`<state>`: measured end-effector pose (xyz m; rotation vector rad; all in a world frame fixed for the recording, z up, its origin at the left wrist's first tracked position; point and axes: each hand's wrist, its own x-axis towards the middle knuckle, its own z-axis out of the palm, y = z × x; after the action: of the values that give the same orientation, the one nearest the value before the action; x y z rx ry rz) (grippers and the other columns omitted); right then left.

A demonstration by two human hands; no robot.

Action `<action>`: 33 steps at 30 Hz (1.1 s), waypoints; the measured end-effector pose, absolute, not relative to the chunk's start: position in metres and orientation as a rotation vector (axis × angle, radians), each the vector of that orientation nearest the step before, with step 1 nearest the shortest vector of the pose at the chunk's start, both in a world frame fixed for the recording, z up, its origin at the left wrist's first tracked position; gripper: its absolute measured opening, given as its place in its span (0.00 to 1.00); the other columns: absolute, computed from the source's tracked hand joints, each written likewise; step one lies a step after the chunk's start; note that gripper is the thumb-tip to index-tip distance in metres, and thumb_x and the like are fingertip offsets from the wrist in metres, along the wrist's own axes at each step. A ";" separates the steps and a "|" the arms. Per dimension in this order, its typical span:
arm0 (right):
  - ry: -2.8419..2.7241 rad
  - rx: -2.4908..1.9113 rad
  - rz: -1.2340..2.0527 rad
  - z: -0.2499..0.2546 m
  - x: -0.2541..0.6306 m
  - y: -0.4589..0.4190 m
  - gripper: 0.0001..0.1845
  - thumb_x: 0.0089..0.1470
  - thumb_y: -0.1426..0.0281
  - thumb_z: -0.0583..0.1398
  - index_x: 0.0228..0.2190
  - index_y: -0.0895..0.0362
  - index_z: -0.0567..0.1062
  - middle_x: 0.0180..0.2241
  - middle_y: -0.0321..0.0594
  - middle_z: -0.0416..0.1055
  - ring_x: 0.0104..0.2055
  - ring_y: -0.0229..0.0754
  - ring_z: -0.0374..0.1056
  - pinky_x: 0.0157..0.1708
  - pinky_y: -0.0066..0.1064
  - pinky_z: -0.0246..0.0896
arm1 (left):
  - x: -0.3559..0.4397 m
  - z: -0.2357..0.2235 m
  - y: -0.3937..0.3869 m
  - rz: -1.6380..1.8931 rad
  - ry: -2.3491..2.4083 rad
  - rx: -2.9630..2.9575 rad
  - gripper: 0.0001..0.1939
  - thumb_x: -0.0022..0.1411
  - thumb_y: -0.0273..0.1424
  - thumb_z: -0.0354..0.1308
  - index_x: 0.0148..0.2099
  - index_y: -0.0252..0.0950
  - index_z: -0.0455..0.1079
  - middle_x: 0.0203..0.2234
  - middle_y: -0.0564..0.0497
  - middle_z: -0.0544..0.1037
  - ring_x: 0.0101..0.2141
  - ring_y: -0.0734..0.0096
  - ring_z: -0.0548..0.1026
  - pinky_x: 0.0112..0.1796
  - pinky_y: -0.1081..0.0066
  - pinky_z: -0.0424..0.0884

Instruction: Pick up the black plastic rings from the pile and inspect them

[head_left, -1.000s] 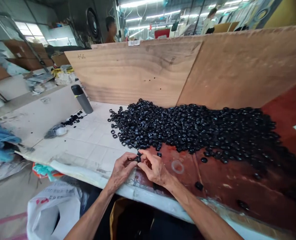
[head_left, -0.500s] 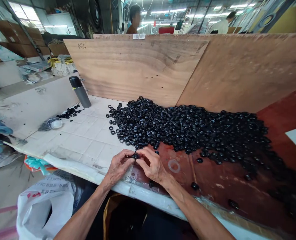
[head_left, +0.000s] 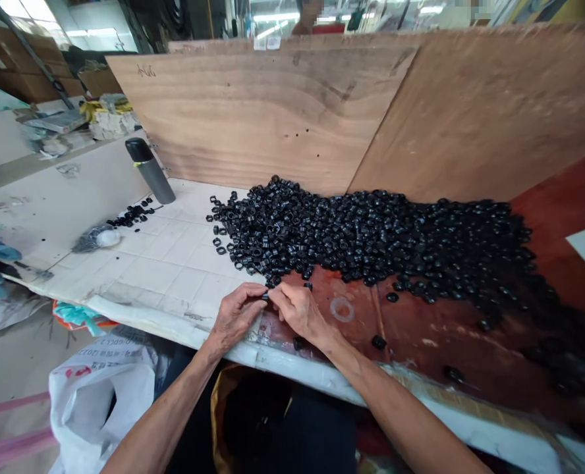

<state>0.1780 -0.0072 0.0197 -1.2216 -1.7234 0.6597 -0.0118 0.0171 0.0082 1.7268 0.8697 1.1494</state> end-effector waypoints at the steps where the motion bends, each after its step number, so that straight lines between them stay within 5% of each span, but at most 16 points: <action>1: -1.708 -1.215 0.677 0.020 0.178 -0.007 0.13 0.66 0.67 0.56 0.30 0.56 0.74 0.23 0.34 0.69 0.23 0.36 0.65 0.26 0.27 0.61 | -0.012 0.009 0.017 1.150 0.874 1.722 0.11 0.64 0.36 0.65 0.46 0.36 0.78 0.43 0.45 0.81 0.46 0.62 0.79 0.51 0.61 0.75; 5: -1.723 -1.092 0.592 0.021 0.181 -0.007 0.08 0.62 0.66 0.60 0.40 0.57 0.75 0.34 0.40 0.73 0.29 0.38 0.69 0.32 0.28 0.66 | -0.010 0.012 0.017 1.068 0.885 1.543 0.14 0.63 0.37 0.66 0.47 0.34 0.77 0.42 0.46 0.81 0.44 0.63 0.79 0.50 0.63 0.76; 10: -1.664 -1.224 0.673 0.023 0.184 -0.007 0.13 0.66 0.64 0.56 0.30 0.56 0.74 0.22 0.33 0.67 0.24 0.36 0.65 0.29 0.27 0.63 | -0.009 0.016 0.017 1.062 0.865 1.532 0.14 0.61 0.38 0.68 0.45 0.34 0.77 0.43 0.46 0.80 0.45 0.63 0.78 0.50 0.63 0.75; 14: -1.732 -1.101 0.604 0.025 0.185 -0.008 0.07 0.61 0.66 0.61 0.38 0.57 0.76 0.32 0.38 0.73 0.31 0.39 0.69 0.35 0.29 0.66 | -0.008 0.017 0.017 1.050 0.885 1.478 0.15 0.61 0.38 0.68 0.46 0.34 0.77 0.42 0.47 0.81 0.43 0.64 0.79 0.48 0.64 0.76; 18: -1.673 -1.149 0.677 0.025 0.185 -0.008 0.09 0.64 0.68 0.57 0.32 0.56 0.74 0.26 0.35 0.71 0.26 0.37 0.66 0.31 0.28 0.64 | -0.008 0.019 0.017 1.043 0.849 1.466 0.14 0.60 0.38 0.69 0.44 0.34 0.77 0.41 0.47 0.81 0.43 0.64 0.79 0.47 0.65 0.76; 23: -1.750 -1.005 0.613 0.024 0.185 -0.009 0.08 0.60 0.69 0.61 0.42 0.56 0.76 0.35 0.41 0.74 0.34 0.41 0.71 0.37 0.32 0.67 | -0.013 0.018 0.017 0.992 0.838 1.388 0.15 0.62 0.37 0.67 0.46 0.33 0.77 0.40 0.47 0.82 0.40 0.65 0.80 0.45 0.66 0.78; 28: -1.552 -1.184 1.021 0.024 0.177 -0.014 0.05 0.59 0.67 0.61 0.37 0.56 0.73 0.21 0.32 0.73 0.22 0.38 0.69 0.26 0.28 0.63 | -0.012 0.010 0.014 1.118 0.854 1.653 0.10 0.64 0.34 0.65 0.46 0.35 0.76 0.41 0.46 0.81 0.43 0.65 0.80 0.46 0.66 0.78; 33: -1.357 -1.176 1.355 0.034 0.185 -0.014 0.12 0.56 0.62 0.63 0.38 0.56 0.70 0.20 0.30 0.73 0.22 0.38 0.69 0.29 0.28 0.62 | -0.008 0.015 0.003 1.282 0.858 2.049 0.10 0.66 0.28 0.60 0.50 0.38 0.73 0.45 0.45 0.80 0.47 0.64 0.79 0.49 0.62 0.76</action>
<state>0.1849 -0.0142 0.0338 -1.1760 -1.3572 1.3547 -0.0075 0.0028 0.0146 2.0488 0.8584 1.2824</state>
